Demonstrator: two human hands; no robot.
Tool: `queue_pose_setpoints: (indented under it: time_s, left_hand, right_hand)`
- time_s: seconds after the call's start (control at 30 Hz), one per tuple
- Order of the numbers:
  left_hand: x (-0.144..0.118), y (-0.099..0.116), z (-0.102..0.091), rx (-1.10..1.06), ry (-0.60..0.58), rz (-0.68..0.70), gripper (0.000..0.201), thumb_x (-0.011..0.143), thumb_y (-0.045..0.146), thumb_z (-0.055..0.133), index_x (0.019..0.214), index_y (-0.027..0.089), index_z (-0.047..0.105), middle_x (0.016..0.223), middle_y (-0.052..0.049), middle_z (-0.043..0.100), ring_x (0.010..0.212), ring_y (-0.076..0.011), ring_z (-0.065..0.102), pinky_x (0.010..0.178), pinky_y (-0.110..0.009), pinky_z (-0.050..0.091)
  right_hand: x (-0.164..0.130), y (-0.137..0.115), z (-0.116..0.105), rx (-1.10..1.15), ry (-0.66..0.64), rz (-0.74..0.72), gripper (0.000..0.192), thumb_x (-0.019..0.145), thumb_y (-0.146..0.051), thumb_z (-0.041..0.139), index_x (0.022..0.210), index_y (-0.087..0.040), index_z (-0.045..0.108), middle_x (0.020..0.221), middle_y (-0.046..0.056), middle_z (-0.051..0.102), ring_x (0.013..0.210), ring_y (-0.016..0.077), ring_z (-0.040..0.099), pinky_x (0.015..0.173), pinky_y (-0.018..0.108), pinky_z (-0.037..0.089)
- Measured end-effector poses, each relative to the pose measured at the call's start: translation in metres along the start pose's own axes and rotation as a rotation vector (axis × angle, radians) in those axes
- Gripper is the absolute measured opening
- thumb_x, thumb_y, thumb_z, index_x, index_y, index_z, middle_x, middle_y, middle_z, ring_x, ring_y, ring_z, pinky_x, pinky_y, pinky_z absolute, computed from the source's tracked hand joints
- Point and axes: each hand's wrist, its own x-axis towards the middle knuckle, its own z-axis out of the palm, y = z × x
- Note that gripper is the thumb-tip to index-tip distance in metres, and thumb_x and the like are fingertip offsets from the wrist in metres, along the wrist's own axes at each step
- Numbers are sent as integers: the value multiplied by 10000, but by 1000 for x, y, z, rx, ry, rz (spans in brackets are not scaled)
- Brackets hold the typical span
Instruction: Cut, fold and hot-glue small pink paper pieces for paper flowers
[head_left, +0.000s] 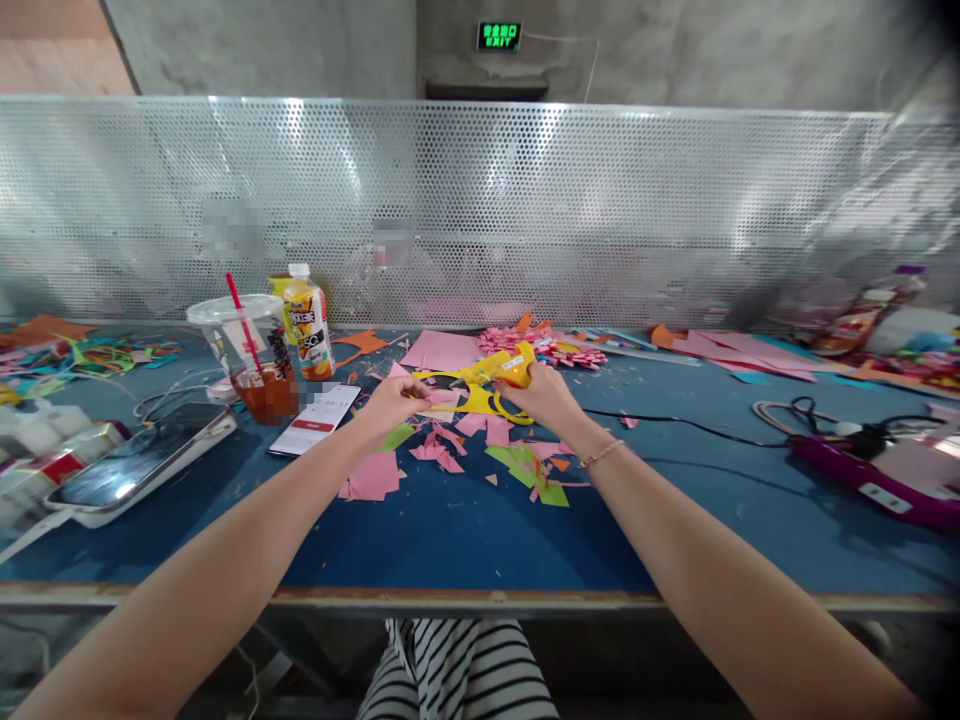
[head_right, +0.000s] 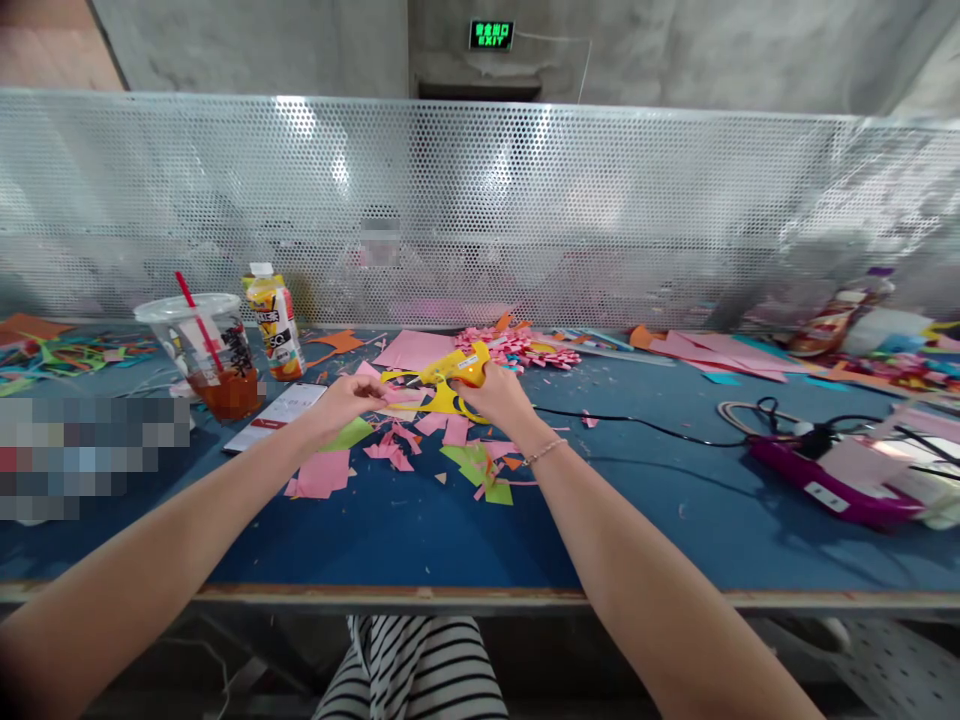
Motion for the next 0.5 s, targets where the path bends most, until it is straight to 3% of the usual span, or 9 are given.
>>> queue_pose_setpoints:
  time_s: [0.13, 0.27, 0.5]
  left_hand:
    - [-2, 1, 1, -16, -3, -7, 90, 580, 111, 606, 646, 141, 552, 612, 8, 556, 582, -97, 516, 589, -245, 407]
    - [-5, 6, 3, -252, -52, -92, 159, 603, 66, 601, 646, 149, 472, 604, 2, 563, 595, -109, 575, 629, -277, 468]
    - [-4, 6, 0, -376, -15, -126, 105, 629, 125, 637, 664, 133, 538, 713, -33, 617, 637, -104, 590, 656, -272, 486]
  right_hand:
    - [2, 3, 2, 19, 1, 16, 425, 689, -527, 535, 833, -127, 554, 795, 114, 613, 748, 217, 588, 580, 261, 413]
    - [2, 3, 2, 37, 3, 22, 410, 683, -527, 546, 808, -137, 546, 774, 109, 604, 720, 204, 579, 544, 249, 401]
    - [-2, -4, -3, 64, -7, 10, 413, 677, -528, 551, 808, -137, 542, 767, 104, 603, 714, 206, 577, 550, 258, 405]
